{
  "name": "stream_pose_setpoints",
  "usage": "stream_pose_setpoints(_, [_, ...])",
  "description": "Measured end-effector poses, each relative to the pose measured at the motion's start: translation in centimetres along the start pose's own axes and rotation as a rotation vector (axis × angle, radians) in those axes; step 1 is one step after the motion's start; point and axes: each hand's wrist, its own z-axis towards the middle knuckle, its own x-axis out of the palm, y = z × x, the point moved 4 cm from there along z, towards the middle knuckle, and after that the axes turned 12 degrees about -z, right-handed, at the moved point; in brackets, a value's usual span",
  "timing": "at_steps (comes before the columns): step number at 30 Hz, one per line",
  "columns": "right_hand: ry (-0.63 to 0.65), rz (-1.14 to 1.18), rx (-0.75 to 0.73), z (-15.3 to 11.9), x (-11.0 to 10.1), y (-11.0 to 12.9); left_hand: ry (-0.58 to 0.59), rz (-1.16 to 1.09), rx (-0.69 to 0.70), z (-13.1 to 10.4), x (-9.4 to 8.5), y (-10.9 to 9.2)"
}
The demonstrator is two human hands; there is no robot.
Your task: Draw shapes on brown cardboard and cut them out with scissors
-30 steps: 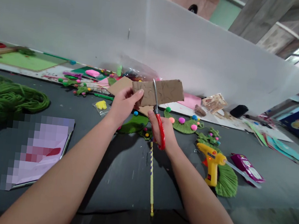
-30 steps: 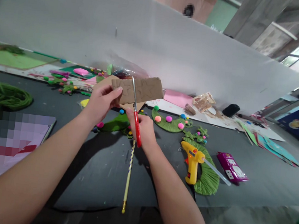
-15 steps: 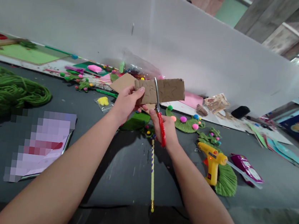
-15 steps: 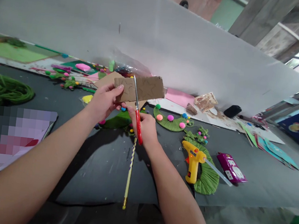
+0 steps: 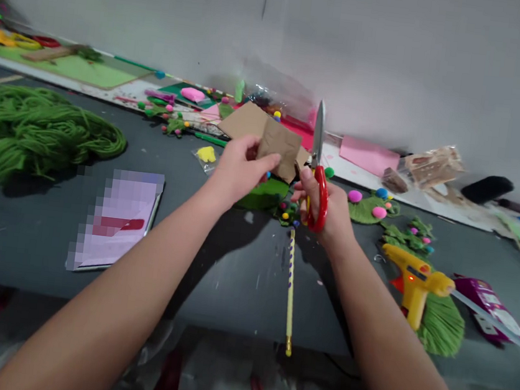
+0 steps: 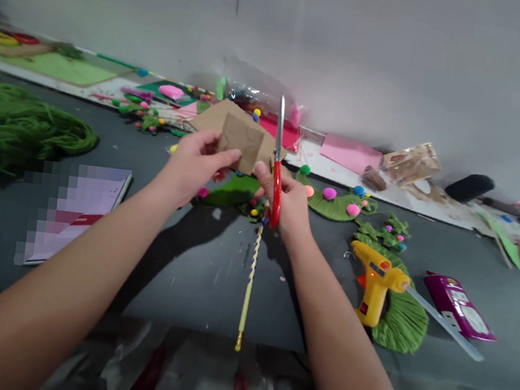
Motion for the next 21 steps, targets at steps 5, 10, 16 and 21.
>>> stream_pose_setpoints(5, [0.070,0.208,-0.110,-0.6,0.9,1.1,0.184,0.339,-0.044,-2.9,0.5,-0.9])
stream_pose_setpoints(10, [0.052,0.359,-0.107,-0.5,0.7,0.9,-0.015,0.991,-0.222,-4.8,-9.0,-4.7])
stream_pose_setpoints(16, [0.003,0.390,-0.068,0.0,0.3,0.1,-0.112,1.442,-0.796,-4.8,-18.0,-5.3])
stream_pose_setpoints(21, [-0.006,0.371,-0.063,0.2,0.3,-0.2,0.027,1.392,-0.877,-3.3,-17.7,-1.9])
